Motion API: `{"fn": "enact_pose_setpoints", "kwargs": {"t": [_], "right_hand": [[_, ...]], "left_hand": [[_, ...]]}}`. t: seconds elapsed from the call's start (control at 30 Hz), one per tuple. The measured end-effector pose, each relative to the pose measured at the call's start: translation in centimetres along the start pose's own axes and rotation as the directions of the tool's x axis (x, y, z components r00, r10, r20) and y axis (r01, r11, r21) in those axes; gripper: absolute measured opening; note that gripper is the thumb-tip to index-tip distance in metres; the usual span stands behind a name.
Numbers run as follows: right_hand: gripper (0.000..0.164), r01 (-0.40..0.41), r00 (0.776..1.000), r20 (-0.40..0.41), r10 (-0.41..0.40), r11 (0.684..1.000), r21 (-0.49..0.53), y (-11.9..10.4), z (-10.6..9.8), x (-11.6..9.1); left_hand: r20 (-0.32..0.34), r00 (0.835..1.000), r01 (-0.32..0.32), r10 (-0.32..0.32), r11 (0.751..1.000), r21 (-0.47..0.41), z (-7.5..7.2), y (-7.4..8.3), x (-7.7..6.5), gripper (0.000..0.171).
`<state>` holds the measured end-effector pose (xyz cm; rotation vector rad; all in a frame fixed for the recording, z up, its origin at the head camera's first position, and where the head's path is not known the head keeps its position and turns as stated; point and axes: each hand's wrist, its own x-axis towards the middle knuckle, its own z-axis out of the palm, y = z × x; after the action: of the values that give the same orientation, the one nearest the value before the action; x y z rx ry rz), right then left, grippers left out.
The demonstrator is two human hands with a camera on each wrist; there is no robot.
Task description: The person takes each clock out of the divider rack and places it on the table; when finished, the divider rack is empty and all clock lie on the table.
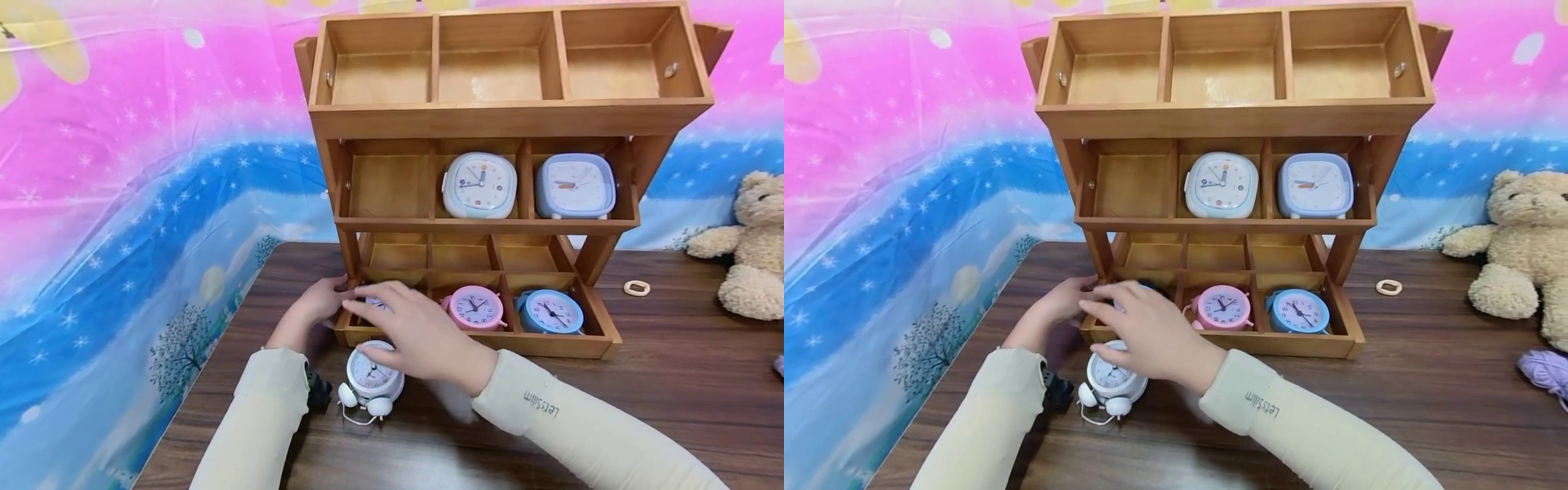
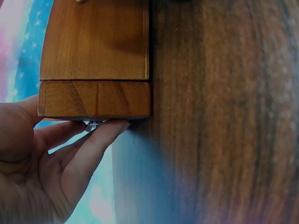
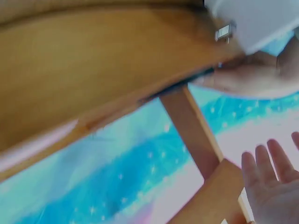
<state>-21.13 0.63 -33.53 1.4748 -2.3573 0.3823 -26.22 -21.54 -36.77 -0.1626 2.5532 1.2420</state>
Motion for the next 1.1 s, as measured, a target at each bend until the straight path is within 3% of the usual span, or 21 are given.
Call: {"fn": "enact_pose_setpoints", "kwargs": {"t": [0.17, 0.5, 0.77, 1.1], "right_hand": [[0.061, -0.008, 0.987, -0.163, 0.002, 0.999, -0.035, 1.4, -1.7, 0.5], [0.059, -0.048, 0.948, -0.317, 0.011, 0.993, -0.111, 4.1, -5.5, 1.1], [0.054, -0.218, 0.942, -0.286, 0.176, 0.968, -0.124, 6.5, -8.0, 1.6], [0.052, -0.383, 0.91, -0.218, 0.352, 0.916, -0.121, 9.2, -9.8, 2.0]], "left_hand": [[0.001, 1.0, 0.02, -0.02, 0.999, -0.026, 0.0, -0.1, 0.2, 0.064], [-0.017, 0.999, 0.046, -0.046, 0.999, -0.019, 0.2, -0.1, 0.5, 0.066], [-0.023, 0.999, 0.047, -0.047, 0.999, -0.022, 0.3, -0.1, 0.6, 0.066], [-0.021, 0.999, 0.049, -0.049, 0.999, -0.014, 0.4, -0.1, 0.5, 0.066]]}}
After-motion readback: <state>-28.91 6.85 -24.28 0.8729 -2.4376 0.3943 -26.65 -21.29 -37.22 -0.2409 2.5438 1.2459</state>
